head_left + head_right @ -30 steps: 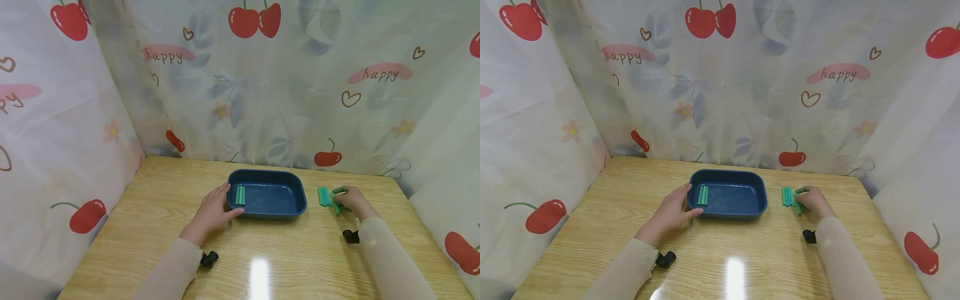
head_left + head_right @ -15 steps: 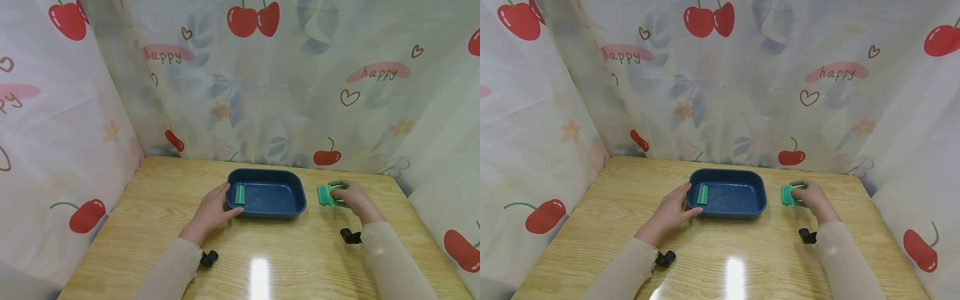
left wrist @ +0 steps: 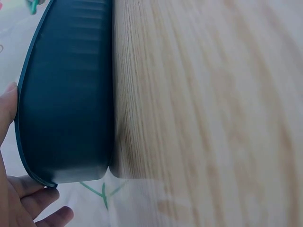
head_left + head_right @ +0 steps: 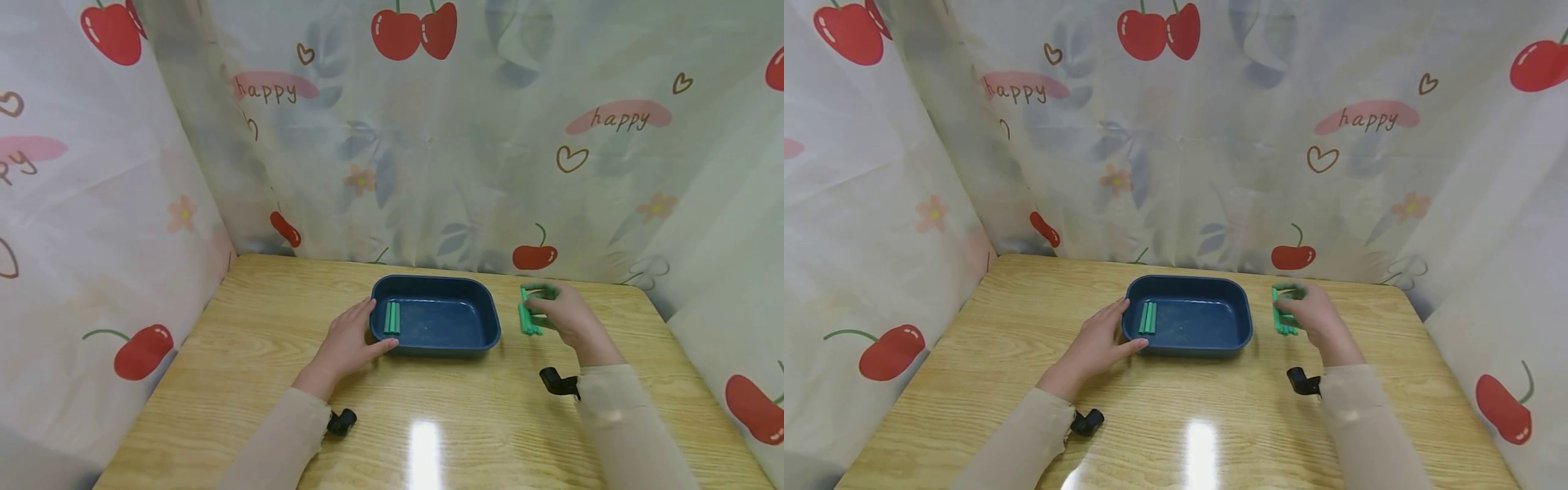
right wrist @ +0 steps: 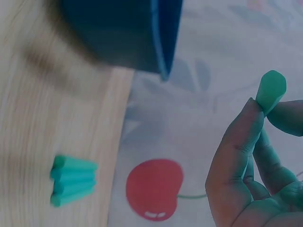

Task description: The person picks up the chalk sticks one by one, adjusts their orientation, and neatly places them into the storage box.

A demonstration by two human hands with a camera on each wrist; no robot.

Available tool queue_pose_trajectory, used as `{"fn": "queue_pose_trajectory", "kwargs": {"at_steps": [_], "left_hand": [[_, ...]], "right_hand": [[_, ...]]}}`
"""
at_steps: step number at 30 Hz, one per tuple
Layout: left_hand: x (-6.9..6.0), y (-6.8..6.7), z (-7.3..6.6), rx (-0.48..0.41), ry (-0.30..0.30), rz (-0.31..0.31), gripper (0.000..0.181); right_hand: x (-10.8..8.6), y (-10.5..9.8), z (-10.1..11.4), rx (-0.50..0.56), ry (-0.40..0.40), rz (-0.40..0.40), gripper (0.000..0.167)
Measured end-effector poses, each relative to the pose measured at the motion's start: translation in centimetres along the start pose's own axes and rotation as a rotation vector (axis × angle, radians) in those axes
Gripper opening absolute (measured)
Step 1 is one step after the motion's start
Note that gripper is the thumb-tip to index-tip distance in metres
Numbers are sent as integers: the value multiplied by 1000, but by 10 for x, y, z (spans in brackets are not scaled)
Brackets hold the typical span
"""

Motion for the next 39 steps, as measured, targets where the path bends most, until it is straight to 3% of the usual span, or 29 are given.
{"fn": "queue_pose_trajectory", "kwargs": {"at_steps": [19,32,39], "left_hand": [[0,-1,-2,2,17,3,102],[0,-1,-1,-14,9,-8,100],[0,0,0,-12,5,1,101]], "right_hand": [[8,58,41,231,-29,36,50],[28,115,41,268,-21,51,45],[40,146,31,290,37,33,39]]}}
Point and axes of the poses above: each hand's wrist, its own x-axis towards the middle knuckle, its own y-axis out of the palm, z = x × y, the point moved 5 cm from there along x, towards the middle knuckle, and after that the axes turned 5 degrees about -z, right-handed, at the moved point
